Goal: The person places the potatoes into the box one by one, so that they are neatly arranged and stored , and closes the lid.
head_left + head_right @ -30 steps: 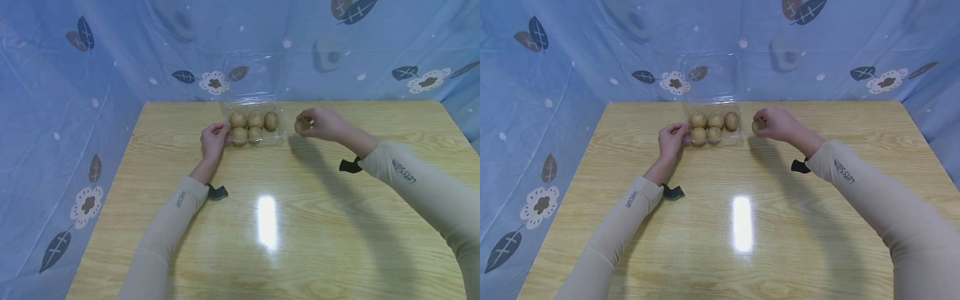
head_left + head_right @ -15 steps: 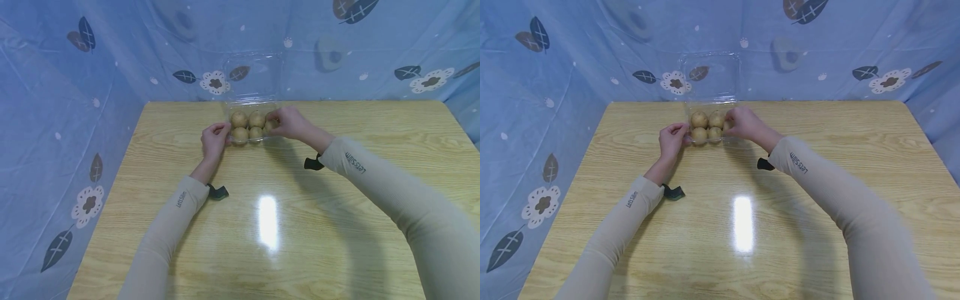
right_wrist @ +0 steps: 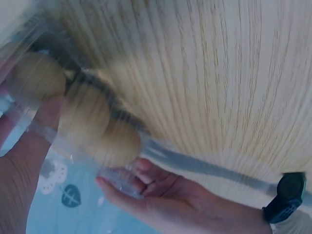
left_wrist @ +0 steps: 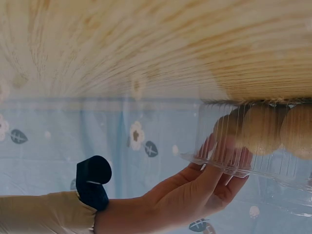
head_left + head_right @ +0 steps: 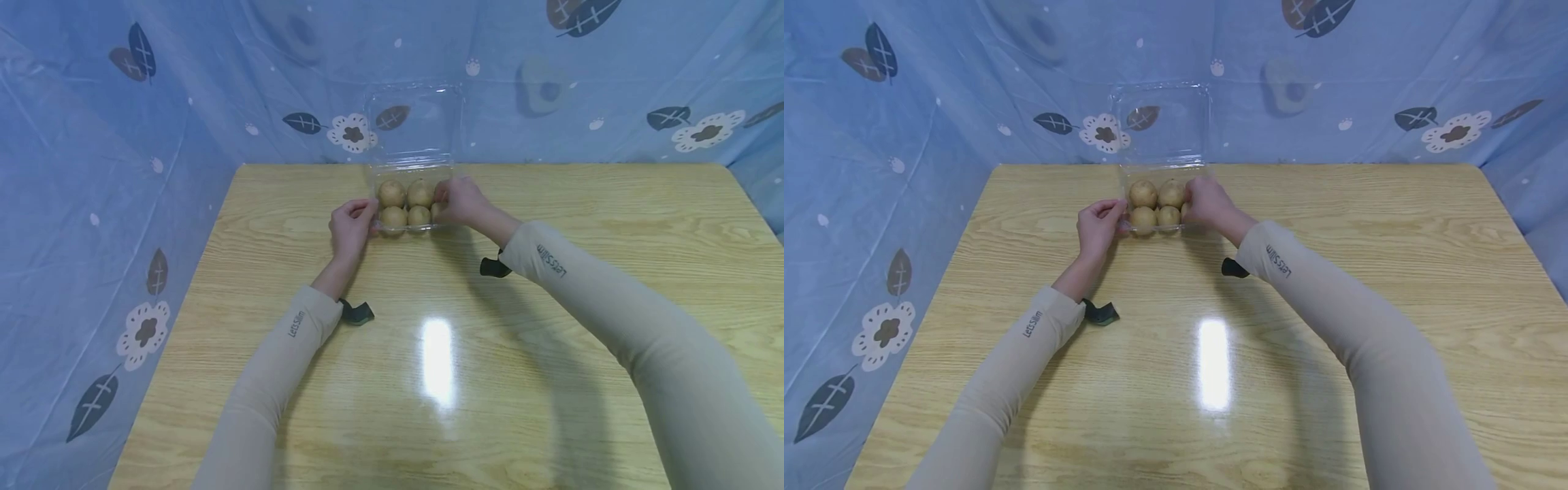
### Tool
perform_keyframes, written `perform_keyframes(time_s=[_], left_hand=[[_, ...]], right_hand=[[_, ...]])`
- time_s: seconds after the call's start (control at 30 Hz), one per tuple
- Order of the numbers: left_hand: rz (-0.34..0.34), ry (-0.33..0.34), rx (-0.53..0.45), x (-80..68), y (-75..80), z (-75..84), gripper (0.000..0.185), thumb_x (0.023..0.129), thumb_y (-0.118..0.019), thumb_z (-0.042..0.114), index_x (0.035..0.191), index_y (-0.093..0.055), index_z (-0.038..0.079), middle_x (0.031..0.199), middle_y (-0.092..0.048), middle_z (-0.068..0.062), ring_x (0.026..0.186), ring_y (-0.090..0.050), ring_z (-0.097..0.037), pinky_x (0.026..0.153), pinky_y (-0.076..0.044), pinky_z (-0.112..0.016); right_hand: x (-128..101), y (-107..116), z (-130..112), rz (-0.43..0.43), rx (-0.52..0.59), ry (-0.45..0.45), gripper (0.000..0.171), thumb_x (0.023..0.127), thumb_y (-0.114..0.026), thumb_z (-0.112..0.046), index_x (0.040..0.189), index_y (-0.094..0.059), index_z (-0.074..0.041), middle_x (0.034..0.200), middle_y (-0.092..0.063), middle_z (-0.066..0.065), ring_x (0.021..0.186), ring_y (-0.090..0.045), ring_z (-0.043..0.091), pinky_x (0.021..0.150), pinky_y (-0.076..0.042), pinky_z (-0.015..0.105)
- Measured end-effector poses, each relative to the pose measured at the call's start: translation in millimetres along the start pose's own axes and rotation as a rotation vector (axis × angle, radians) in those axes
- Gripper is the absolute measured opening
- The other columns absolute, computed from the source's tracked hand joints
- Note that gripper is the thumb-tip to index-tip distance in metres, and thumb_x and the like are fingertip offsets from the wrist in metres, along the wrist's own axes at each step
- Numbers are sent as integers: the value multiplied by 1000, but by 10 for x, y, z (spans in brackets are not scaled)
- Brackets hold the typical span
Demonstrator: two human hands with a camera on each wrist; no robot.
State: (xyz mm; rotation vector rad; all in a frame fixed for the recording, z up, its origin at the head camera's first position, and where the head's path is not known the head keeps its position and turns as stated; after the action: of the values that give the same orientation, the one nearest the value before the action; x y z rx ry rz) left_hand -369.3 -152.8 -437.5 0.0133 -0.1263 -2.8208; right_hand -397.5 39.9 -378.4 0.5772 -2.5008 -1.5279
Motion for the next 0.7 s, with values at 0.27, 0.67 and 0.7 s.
perform_keyframes(time_s=[0.27,0.67,0.7], left_hand=[[-5,8,3,4,-5,9,24,84,-65,26,95,-68,4,87,-69,-12,49,-57,-6,54,-58,-28],[-57,76,107,140,52,21,32,80,-69,33,99,-68,7,92,-69,-11,71,-65,-17,56,-58,-26],[-55,75,133,181,75,39,33,80,-69,34,99,-68,8,94,-69,-10,73,-65,-20,56,-57,-26]], right_hand=[[21,-16,-68,61,-26,102,18,66,-53,4,83,-59,9,90,-61,23,87,-53,34,108,-30,50],[37,122,25,12,27,-48,25,81,-60,-17,96,-62,2,98,-64,20,90,-58,31,78,-51,39],[43,155,48,12,52,-72,26,83,-59,-20,98,-62,1,101,-63,20,91,-58,29,78,-51,38]])
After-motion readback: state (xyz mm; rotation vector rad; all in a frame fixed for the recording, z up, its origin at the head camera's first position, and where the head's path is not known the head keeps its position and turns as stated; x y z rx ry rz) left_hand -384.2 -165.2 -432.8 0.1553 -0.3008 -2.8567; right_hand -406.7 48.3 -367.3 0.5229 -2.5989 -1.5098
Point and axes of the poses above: each hand's wrist, its own x-axis towards the middle knuckle, its own y-axis out of the back of the hand, z = x × y, the point moved 9 cm from there along x, towards the middle knuckle
